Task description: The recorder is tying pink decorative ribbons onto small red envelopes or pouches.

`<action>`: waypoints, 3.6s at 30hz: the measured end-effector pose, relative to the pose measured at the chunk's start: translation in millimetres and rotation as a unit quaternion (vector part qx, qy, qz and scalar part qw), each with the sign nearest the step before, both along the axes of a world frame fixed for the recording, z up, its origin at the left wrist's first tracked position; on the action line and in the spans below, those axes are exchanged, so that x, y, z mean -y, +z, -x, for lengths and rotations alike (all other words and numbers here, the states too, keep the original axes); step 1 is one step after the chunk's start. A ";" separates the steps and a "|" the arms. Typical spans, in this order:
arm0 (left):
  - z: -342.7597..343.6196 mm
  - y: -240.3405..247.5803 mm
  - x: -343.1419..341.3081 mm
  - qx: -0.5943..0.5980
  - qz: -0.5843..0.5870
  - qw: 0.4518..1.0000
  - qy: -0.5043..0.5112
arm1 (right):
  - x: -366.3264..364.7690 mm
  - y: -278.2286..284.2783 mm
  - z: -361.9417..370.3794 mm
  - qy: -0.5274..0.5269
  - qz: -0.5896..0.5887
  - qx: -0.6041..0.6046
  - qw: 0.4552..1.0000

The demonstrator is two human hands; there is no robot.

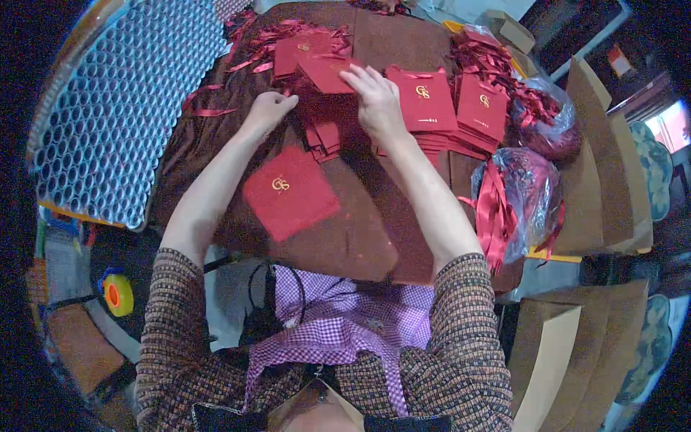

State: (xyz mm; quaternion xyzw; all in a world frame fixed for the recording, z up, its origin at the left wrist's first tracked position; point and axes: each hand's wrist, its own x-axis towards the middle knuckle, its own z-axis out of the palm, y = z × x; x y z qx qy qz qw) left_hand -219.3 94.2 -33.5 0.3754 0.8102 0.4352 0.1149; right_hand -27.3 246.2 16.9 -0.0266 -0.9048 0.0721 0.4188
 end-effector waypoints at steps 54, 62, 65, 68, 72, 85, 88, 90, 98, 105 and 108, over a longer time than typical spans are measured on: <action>-12.0 -24.9 -64.6 -0.292 -0.018 0.954 -0.068 | -14.9 -63.2 -14.0 -0.024 0.066 0.093 0.993; -33.2 -34.7 -50.7 -0.035 -0.242 0.964 0.101 | -31.5 -59.8 24.0 -0.077 0.193 0.108 0.972; -52.3 -26.8 -49.8 0.238 -0.245 0.936 0.083 | -36.2 -54.8 37.5 -0.105 0.248 0.155 0.950; -79.2 -12.1 -55.5 0.345 -0.207 0.905 0.139 | -44.4 -61.1 49.6 -0.123 0.281 0.223 0.925; -89.8 -18.7 -69.8 0.331 -0.234 0.899 0.162 | -49.5 -73.1 48.3 -0.157 0.223 0.229 0.934; -45.0 -12.1 -47.3 -0.372 0.061 0.926 -0.014 | -28.2 -55.7 43.7 -0.136 0.121 0.315 0.931; -38.8 -22.7 -50.0 -0.295 0.184 0.933 -0.087 | -29.2 -67.2 43.9 -0.125 0.133 0.328 0.927; -35.1 -33.4 -45.1 -0.287 0.193 0.933 -0.099 | -21.6 -78.4 45.1 -0.134 0.105 0.322 0.931; -38.8 -38.5 -47.8 -0.269 0.234 0.925 -0.128 | -14.2 -92.2 38.9 -0.175 0.033 0.262 0.949; -29.2 -47.6 -47.6 -0.398 0.112 0.909 -0.049 | -12.3 -83.4 46.8 -0.189 -0.061 0.171 0.965; -32.7 -23.0 -35.2 -0.348 -0.004 0.928 -0.136 | -0.3 -48.8 33.5 -0.098 0.020 0.115 0.988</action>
